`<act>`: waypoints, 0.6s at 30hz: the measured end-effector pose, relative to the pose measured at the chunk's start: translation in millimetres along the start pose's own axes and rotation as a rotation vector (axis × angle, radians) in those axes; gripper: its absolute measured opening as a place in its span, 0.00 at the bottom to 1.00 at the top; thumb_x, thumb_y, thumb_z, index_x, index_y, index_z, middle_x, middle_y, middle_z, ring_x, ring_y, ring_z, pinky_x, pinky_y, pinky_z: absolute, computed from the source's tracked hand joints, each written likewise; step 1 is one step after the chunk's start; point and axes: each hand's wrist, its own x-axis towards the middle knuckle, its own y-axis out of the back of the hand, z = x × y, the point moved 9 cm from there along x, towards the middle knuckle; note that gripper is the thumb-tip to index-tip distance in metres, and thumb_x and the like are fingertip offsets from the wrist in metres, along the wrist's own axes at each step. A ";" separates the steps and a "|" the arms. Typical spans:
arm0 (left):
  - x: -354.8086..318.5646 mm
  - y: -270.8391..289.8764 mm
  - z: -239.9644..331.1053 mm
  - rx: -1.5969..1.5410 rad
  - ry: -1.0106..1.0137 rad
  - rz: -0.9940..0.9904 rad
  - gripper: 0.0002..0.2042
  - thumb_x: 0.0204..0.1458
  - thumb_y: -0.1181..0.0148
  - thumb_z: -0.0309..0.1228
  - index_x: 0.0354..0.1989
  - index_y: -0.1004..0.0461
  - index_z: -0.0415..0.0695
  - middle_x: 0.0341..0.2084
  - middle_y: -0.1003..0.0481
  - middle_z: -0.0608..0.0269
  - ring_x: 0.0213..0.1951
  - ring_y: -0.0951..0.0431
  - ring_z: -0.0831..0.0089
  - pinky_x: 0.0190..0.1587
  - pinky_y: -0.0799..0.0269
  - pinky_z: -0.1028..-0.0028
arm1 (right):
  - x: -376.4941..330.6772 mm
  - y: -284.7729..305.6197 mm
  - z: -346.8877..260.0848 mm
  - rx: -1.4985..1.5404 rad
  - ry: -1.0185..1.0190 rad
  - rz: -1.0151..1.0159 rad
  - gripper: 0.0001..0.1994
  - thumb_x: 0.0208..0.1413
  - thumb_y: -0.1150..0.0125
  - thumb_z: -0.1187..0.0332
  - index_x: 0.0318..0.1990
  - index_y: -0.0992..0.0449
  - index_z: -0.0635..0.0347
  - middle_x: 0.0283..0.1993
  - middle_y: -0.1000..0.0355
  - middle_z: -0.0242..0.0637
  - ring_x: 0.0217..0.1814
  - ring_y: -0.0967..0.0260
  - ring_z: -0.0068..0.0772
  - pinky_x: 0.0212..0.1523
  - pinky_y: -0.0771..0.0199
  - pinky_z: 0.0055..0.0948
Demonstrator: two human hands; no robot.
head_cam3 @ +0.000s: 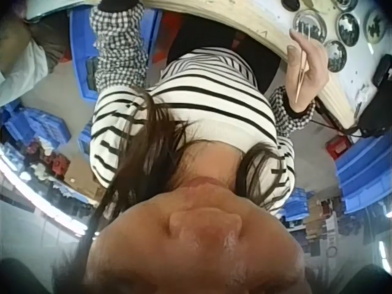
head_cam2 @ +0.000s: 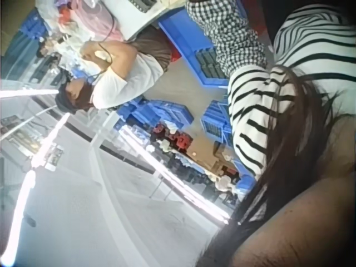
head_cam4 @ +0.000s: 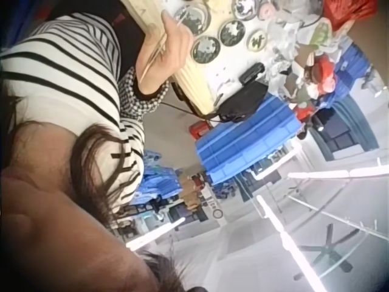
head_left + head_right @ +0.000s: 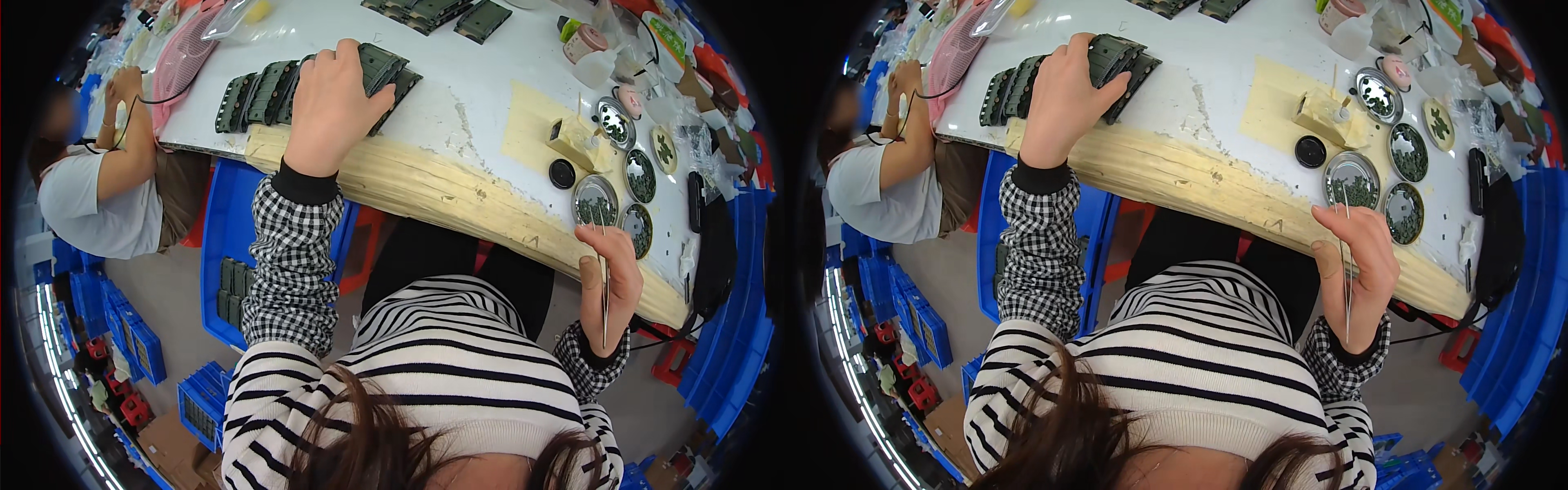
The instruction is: Assembling small plastic toy tank models using tweezers to attach small components.
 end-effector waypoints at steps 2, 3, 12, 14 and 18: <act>2.3 0.7 -2.5 -0.036 -0.030 0.015 0.27 0.40 0.28 0.39 0.43 0.30 0.31 0.29 0.25 0.46 0.36 0.24 0.50 0.39 0.26 0.59 | 0.1 0.8 0.9 0.002 0.000 0.002 0.12 0.50 0.37 0.78 0.44 0.21 0.66 0.40 0.25 0.47 0.45 0.30 0.46 0.52 0.33 0.37; 4.6 -0.6 -6.7 -0.085 -0.026 0.006 0.26 0.40 0.29 0.39 0.42 0.30 0.31 0.28 0.25 0.46 0.35 0.24 0.50 0.38 0.26 0.59 | 0.4 0.8 0.9 0.003 -0.001 0.004 0.12 0.50 0.37 0.78 0.44 0.21 0.66 0.39 0.25 0.47 0.45 0.30 0.46 0.51 0.33 0.37; 14.3 -5.4 -6.4 0.044 -0.019 -0.164 0.27 0.44 0.31 0.39 0.49 0.29 0.33 0.32 0.22 0.45 0.35 0.20 0.54 0.39 0.25 0.64 | 0.4 -1.8 -0.1 0.010 0.011 -0.021 0.12 0.50 0.38 0.78 0.43 0.21 0.67 0.39 0.25 0.46 0.45 0.31 0.46 0.51 0.33 0.36; 8.4 5.5 -10.3 -0.029 -0.080 -0.044 0.27 0.44 0.30 0.39 0.50 0.29 0.35 0.32 0.21 0.46 0.34 0.19 0.55 0.37 0.25 0.65 | -0.3 -1.5 -0.9 0.008 0.014 -0.016 0.11 0.50 0.38 0.78 0.43 0.21 0.67 0.39 0.25 0.46 0.45 0.31 0.46 0.52 0.34 0.36; -27.6 74.5 -34.2 -0.344 0.090 0.100 0.27 0.43 0.28 0.33 0.50 0.29 0.34 0.36 0.21 0.51 0.37 0.19 0.64 0.43 0.25 0.70 | -7.0 2.8 3.8 -0.004 -0.019 -0.008 0.11 0.54 0.40 0.74 0.44 0.22 0.68 0.43 0.26 0.47 0.48 0.30 0.44 0.56 0.35 0.37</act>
